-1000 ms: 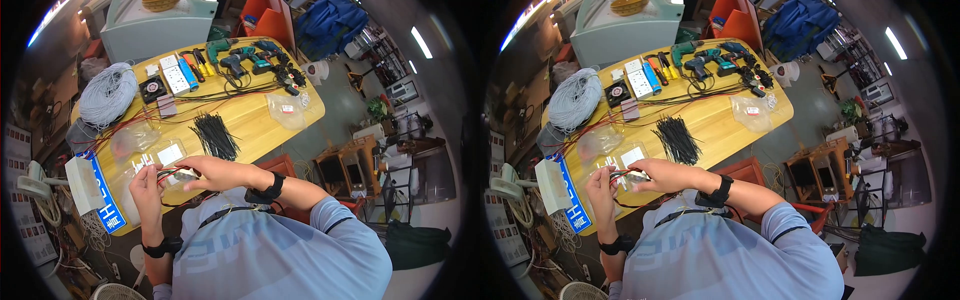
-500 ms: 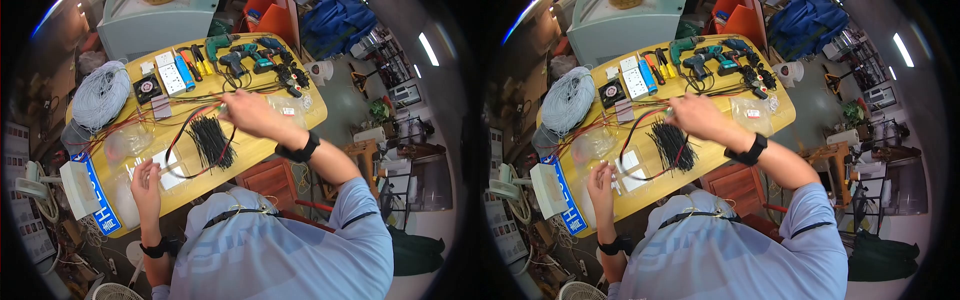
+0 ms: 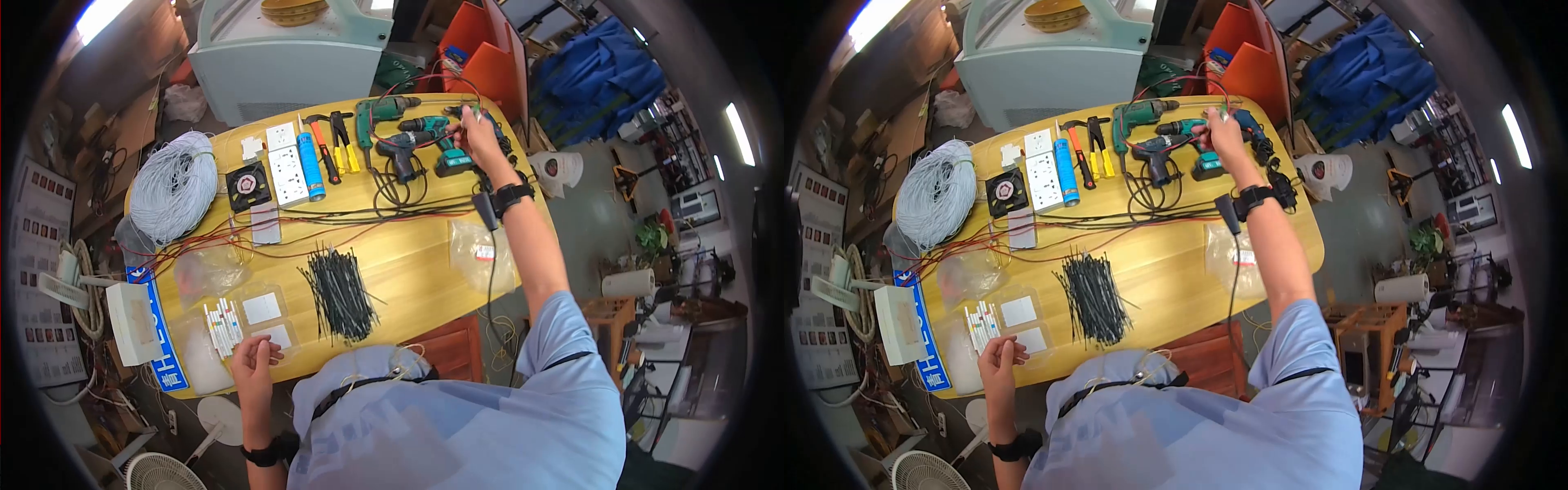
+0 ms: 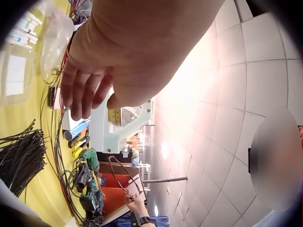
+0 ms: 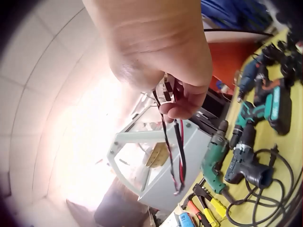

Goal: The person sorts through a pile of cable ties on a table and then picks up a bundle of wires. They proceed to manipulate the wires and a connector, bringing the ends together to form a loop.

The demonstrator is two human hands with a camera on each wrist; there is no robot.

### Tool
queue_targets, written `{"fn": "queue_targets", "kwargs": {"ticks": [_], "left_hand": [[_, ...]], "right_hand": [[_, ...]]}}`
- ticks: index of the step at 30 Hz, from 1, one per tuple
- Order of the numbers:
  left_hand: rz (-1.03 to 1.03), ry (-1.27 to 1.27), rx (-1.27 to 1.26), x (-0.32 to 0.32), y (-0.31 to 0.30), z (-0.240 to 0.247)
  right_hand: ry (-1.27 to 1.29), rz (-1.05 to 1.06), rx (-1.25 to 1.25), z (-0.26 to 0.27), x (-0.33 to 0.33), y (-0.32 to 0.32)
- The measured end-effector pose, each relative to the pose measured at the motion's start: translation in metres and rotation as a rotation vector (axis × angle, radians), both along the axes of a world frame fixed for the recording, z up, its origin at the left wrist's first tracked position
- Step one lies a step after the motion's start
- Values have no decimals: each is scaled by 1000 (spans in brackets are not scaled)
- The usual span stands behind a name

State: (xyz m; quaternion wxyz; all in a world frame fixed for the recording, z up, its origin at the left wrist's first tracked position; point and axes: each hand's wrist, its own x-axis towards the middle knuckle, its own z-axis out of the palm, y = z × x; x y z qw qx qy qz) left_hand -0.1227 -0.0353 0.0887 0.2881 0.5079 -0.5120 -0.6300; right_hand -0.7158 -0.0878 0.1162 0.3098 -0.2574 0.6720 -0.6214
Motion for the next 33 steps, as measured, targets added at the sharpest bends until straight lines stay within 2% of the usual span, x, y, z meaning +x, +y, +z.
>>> {"fn": "queue_targets", "kwargs": {"ticks": [2,4,6,8,10,12,15,16,18,22,24,27,33], "left_hand": [[32,-40,25,-16,5,9],[46,-67,23,-30,8,13],[59,-96,17,-40,12,15],[52,-153,37,-48,15,17],[74,-154,56,-57,18,18],[109,-162,82,-61,22,21],[79,-162,102,-65,24,23],[99,-177,107,-65,24,24],[57,-184,90,-70,22,25],[54,-173,88,-74,23,27],[41,-170,89,-72,23,26],[11,-159,88,-67,22,22],[-68,-152,76,-49,18,13]], "right_hand": [[-216,-114,29,-50,-25,-12],[-488,-88,-46,-110,-40,-15],[-616,-71,27,-165,-39,-16],[-695,-120,153,-198,-24,-18],[-745,-84,169,-219,-16,-19],[-593,-198,155,-234,-9,-21],[-308,-126,234,-230,-14,-28],[-114,-91,257,-218,-11,-28],[31,23,266,-206,-18,-26],[95,79,97,-154,-11,-2],[-44,67,-59,-123,9,29],[-316,27,-57,-101,49,88],[-607,-138,41,-151,149,212]]}}
